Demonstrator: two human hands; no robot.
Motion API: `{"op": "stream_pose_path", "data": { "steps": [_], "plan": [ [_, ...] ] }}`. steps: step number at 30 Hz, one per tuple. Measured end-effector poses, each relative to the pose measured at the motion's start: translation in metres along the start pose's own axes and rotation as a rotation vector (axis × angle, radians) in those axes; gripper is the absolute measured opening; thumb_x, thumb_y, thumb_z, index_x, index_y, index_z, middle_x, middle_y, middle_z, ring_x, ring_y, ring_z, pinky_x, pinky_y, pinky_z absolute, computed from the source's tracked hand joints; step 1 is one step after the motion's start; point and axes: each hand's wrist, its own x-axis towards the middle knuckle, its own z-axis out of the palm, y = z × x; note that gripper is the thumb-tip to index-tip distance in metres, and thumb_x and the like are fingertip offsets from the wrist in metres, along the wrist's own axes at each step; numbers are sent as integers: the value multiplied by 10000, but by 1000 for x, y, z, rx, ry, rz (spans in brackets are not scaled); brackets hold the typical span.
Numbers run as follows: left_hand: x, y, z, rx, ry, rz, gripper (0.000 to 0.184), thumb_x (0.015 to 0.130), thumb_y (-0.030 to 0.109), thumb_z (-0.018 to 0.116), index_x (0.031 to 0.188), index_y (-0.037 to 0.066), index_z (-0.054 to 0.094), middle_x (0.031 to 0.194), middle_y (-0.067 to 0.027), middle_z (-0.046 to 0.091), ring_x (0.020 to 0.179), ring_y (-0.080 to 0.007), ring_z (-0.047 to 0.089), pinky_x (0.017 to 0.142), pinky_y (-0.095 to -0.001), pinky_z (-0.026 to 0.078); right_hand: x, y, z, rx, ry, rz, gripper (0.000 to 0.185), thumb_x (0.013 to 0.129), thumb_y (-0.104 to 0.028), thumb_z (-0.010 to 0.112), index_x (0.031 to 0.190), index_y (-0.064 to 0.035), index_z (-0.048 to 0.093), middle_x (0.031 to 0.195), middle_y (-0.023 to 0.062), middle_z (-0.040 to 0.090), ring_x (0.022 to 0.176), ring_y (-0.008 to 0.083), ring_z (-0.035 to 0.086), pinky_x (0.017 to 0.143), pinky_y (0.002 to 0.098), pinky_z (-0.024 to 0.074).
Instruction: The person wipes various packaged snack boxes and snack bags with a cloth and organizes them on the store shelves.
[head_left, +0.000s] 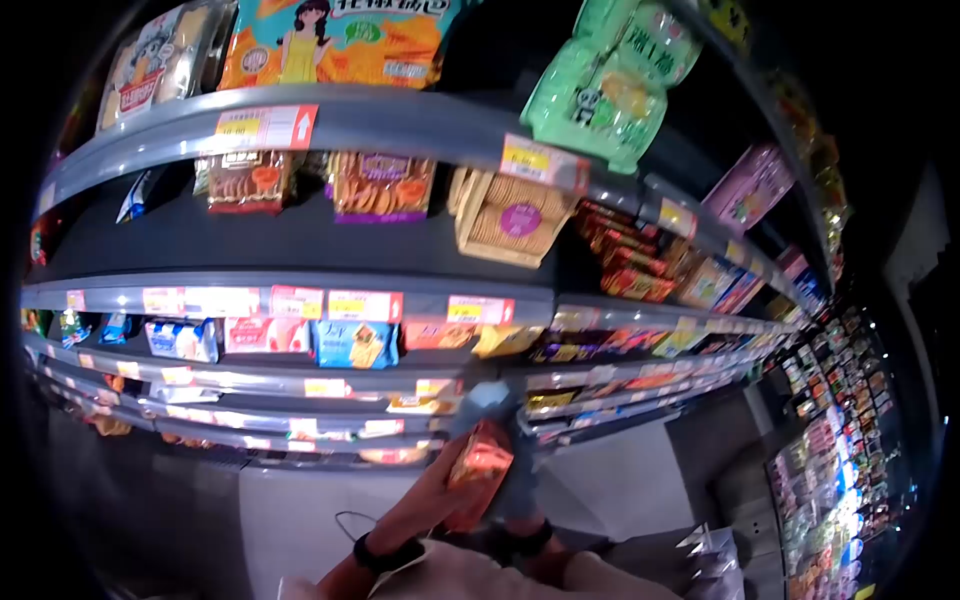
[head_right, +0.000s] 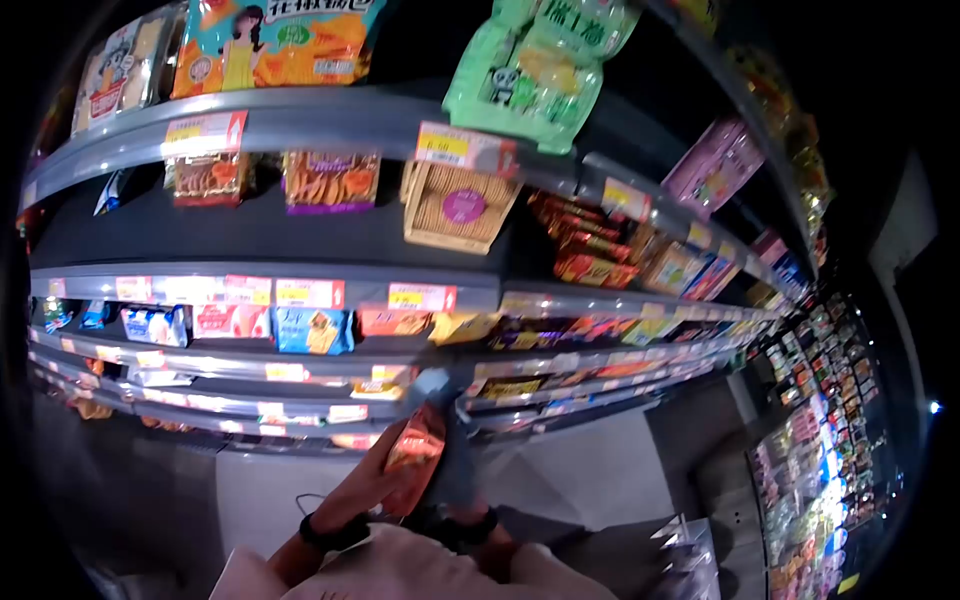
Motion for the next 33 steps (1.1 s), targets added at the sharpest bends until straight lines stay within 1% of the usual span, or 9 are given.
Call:
{"op": "stream_pose_path", "data": {
  "steps": [2, 5, 7, 10, 13, 17, 22, 25, 33],
  "plan": [
    [4, 8, -9, 45, -71, 13, 661, 968, 174, 614, 1535, 45, 299, 1432, -96, 451, 1322, -191, 411, 1113, -334, 322, -3, 6, -2, 123, 67, 92, 409, 1016, -251, 559, 1348, -26, 477, 1245, 46, 571, 1104, 125, 551, 965, 284, 478],
    [-1, 9, -7, 20, 109, -148, 560, 1007, 183, 554, 1518, 83, 348, 1196, -154, 641, 963, -195, 642, 832, -359, 517, 1, 11, 4, 298, 107, 213, 386, 1025, -273, 543, 1322, -32, 490, 1228, 37, 574, 1084, 119, 553, 953, 280, 480],
    [-3, -8, 1, 562, 366, 1, 544, 1009, 187, 505, 1515, 109, 322, 847, -258, 665, 678, -383, 656, 672, -485, 518, 9, 17, 10, 423, 127, 298, 373, 1031, -288, 532, 1305, -36, 499, 1216, 31, 575, 1070, 115, 554, 946, 277, 482],
    [-7, -3, 8, 574, 409, -91, 571, 999, 188, 501, 1521, 85, 292, 824, -268, 656, 692, -451, 636, 676, -501, 511, 27, 34, 19, 506, 174, 341, 359, 1040, -309, 516, 1279, -42, 513, 1198, 22, 578, 1050, 108, 555, 934, 272, 484],
    [-9, -23, 14, 809, 507, 354, 584, 991, 187, 526, 1508, 41, 298, 985, -277, 659, 823, -456, 654, 721, -481, 529, 28, 33, 25, 317, 175, 260, 357, 1056, -334, 478, 1261, -46, 527, 1181, 18, 590, 1039, 108, 564, 923, 269, 490],
    [-11, -34, -17, 157, 453, 145, 497, 1068, 217, 444, 1490, -9, 314, 1364, -118, 483, 1240, -180, 473, 1063, -315, 378, 24, -8, 34, 435, 49, 341, 407, 1077, -362, 413, 1285, -33, 531, 1187, 43, 621, 1081, 121, 583, 919, 280, 504],
    [-11, -30, -24, -171, 570, 113, 503, 1091, 294, 351, 1517, 51, 244, 1369, -126, 470, 1178, -186, 503, 991, -312, 433, -7, 25, 40, -258, -42, 78, 426, 1057, -322, 465, 1377, -43, 431, 1297, 52, 546, 1123, 151, 564, 1006, 310, 466],
    [-9, -36, -18, -376, 823, 77, 542, 1073, 229, 370, 1561, 124, 158, 1144, -90, 548, 895, -156, 578, 745, -277, 504, -27, 44, 41, -119, -306, 122, 442, 1025, -291, 518, 1378, -37, 442, 1327, 58, 533, 1161, 156, 541, 1037, 316, 438],
    [-33, -7, -27, -65, 666, -175, 723, 975, 205, 544, 1542, 52, 122, 1311, -126, 455, 1180, -203, 497, 1005, -368, 423, 41, 14, 67, -9, -434, 42, 594, 917, -268, 688, 1411, -30, 459, 1382, 112, 536, 1237, 192, 527, 1071, 343, 411]
  ]
}}
